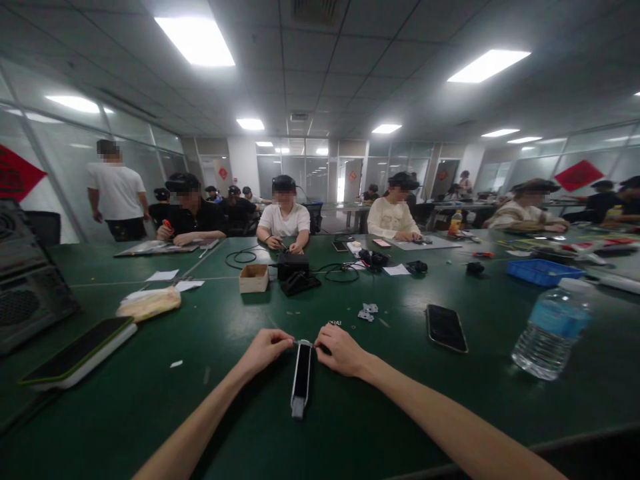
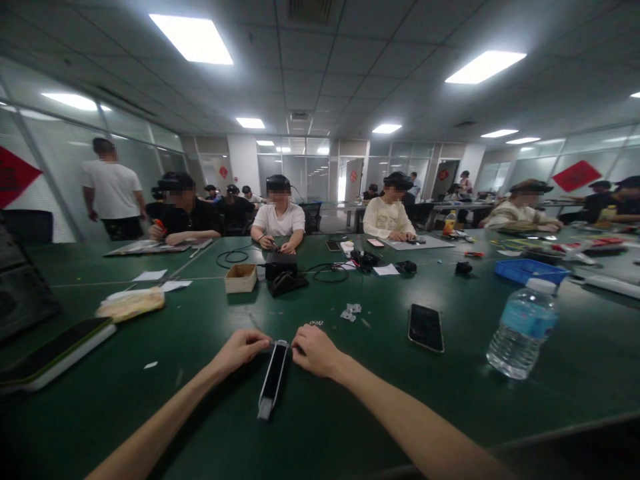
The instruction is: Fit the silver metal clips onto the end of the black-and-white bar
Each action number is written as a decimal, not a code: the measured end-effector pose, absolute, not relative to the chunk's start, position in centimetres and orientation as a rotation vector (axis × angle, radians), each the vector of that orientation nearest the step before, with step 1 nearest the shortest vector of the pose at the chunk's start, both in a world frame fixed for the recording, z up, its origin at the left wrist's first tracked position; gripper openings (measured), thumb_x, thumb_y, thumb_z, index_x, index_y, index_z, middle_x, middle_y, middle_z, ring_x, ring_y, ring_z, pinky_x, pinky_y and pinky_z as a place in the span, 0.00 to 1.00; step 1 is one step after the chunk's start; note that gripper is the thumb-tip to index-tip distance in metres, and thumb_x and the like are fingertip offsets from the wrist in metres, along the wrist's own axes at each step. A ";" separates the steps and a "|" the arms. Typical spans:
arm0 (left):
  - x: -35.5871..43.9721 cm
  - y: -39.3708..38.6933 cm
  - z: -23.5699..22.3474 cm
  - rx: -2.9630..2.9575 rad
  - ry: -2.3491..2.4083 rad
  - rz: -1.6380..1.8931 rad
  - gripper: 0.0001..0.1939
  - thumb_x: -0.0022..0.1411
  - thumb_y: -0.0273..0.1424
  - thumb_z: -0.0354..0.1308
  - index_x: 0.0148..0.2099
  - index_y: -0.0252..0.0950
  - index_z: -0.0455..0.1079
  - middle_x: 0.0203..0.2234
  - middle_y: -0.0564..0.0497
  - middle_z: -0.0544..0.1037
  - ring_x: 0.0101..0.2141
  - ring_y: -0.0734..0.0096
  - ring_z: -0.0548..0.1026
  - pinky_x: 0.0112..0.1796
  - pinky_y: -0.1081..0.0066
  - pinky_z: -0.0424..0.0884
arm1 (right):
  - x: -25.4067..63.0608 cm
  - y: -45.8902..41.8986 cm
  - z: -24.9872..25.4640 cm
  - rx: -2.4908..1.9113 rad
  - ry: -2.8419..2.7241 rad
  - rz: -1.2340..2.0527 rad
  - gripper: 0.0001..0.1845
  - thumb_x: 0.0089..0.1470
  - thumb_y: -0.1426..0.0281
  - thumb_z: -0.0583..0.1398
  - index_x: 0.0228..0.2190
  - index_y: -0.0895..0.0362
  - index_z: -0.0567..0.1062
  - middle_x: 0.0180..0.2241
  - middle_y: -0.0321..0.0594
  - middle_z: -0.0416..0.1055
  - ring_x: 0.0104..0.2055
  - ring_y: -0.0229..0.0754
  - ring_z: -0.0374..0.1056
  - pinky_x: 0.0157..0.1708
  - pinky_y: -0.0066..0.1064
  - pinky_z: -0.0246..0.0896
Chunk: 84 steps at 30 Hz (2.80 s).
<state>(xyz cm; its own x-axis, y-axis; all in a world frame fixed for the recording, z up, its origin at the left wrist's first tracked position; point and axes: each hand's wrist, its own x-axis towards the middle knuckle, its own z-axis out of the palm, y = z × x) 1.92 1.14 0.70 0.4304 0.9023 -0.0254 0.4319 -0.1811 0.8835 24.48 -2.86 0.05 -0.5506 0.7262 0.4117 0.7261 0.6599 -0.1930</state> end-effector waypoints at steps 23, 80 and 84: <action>1.4 0.5 1.5 1.480 0.866 0.609 0.17 0.47 0.36 0.66 0.35 0.30 0.69 0.21 0.57 0.68 0.19 0.82 0.62 0.19 0.79 0.55 | 24.8 -2.8 -0.6 -1.043 -2.415 0.066 0.07 0.56 0.76 0.55 0.34 0.60 0.74 0.34 0.42 0.68 0.38 0.39 0.62 0.39 0.32 0.60; 2.9 -0.6 1.1 2.604 1.224 0.568 0.08 0.60 0.32 0.53 0.37 0.36 0.73 0.28 0.53 0.76 0.28 0.72 0.73 0.30 0.75 0.64 | 27.9 -0.1 1.6 -1.586 -2.519 -0.262 0.09 0.59 0.72 0.56 0.39 0.54 0.76 0.40 0.44 0.69 0.43 0.43 0.62 0.39 0.31 0.56; 2.8 -0.7 1.3 2.618 1.204 0.567 0.09 0.61 0.33 0.52 0.38 0.37 0.72 0.29 0.52 0.76 0.29 0.72 0.73 0.31 0.75 0.65 | 27.3 -0.2 1.7 -1.721 -2.480 -0.178 0.10 0.59 0.72 0.55 0.38 0.57 0.76 0.39 0.45 0.71 0.43 0.44 0.63 0.39 0.31 0.56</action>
<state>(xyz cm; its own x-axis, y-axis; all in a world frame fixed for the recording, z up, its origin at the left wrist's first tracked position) 2.84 -0.74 1.32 0.5936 0.7625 0.2571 0.6841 -0.6465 0.3377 27.32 -0.20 1.75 -0.3473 0.9234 0.1631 0.9373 0.3473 0.0295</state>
